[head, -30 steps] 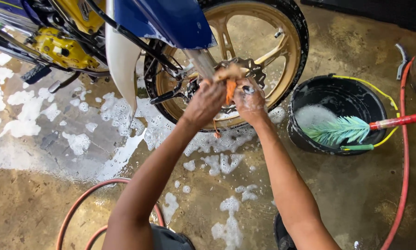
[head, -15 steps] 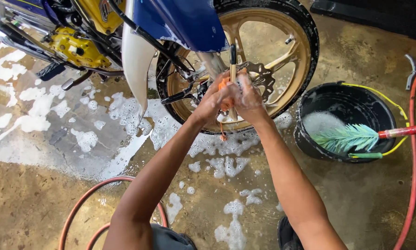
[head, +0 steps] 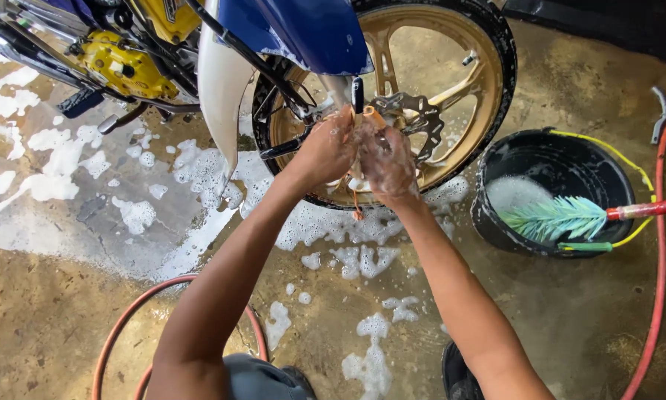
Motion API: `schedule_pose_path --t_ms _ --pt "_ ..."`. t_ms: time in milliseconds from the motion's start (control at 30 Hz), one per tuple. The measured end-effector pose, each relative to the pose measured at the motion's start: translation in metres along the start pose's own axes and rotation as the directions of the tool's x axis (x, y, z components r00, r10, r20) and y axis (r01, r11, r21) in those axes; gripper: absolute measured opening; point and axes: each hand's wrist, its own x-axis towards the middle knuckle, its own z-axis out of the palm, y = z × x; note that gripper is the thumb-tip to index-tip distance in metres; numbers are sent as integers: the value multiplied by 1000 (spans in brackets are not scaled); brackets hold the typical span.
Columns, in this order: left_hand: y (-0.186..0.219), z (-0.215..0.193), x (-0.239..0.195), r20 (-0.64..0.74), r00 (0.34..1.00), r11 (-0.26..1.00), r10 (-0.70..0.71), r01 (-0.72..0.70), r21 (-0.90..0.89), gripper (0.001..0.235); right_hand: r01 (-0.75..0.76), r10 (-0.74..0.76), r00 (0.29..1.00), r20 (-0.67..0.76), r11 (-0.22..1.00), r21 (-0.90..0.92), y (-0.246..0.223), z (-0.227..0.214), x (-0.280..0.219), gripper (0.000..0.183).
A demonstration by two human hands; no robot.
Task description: The person scrubs the front wheel, brake disc, and caliper of a blue and yellow motorcycle using an orange sponge and a small brush. They repeatedly dip the sponge into a bucket of soapy water to clean the wheel spokes and the area around the tire.
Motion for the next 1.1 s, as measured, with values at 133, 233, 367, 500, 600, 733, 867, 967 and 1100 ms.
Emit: schedule_pose_path --t_ms 133,233,367,500,600,733,867,967,1100 --pt "11 -29 -14 38 996 987 -76 70 146 24 299 -406 897 -173 847 -439 79 25 -23 49" --pt "-12 -31 -19 -3 992 986 -125 125 112 31 196 -323 889 -324 909 -367 49 19 8 43" --pt "-5 -23 -31 -89 983 987 -161 162 0 38 41 -78 931 -357 993 -110 -50 6 66 20" --pt "-10 -14 -19 -127 963 971 -238 241 8 46 -248 158 929 -335 937 -247 31 44 33 54" --pt "-35 8 -37 -202 970 978 -139 166 125 41 -211 -26 906 -423 837 -504 14 45 -12 74" --pt "-39 13 -26 -253 967 997 -3 22 74 28 -127 49 982 -184 891 -437 -44 15 39 37" --pt "-16 3 -38 -314 950 993 -1 -36 -111 27 -533 532 842 -95 846 9 -78 37 74 49" --pt "-52 23 -24 -451 888 996 89 -69 61 35 -126 73 983 -170 936 -329 6 61 53 75" --pt "-34 17 -29 -435 891 983 134 -63 173 35 97 -88 995 49 720 -687 7 25 7 39"
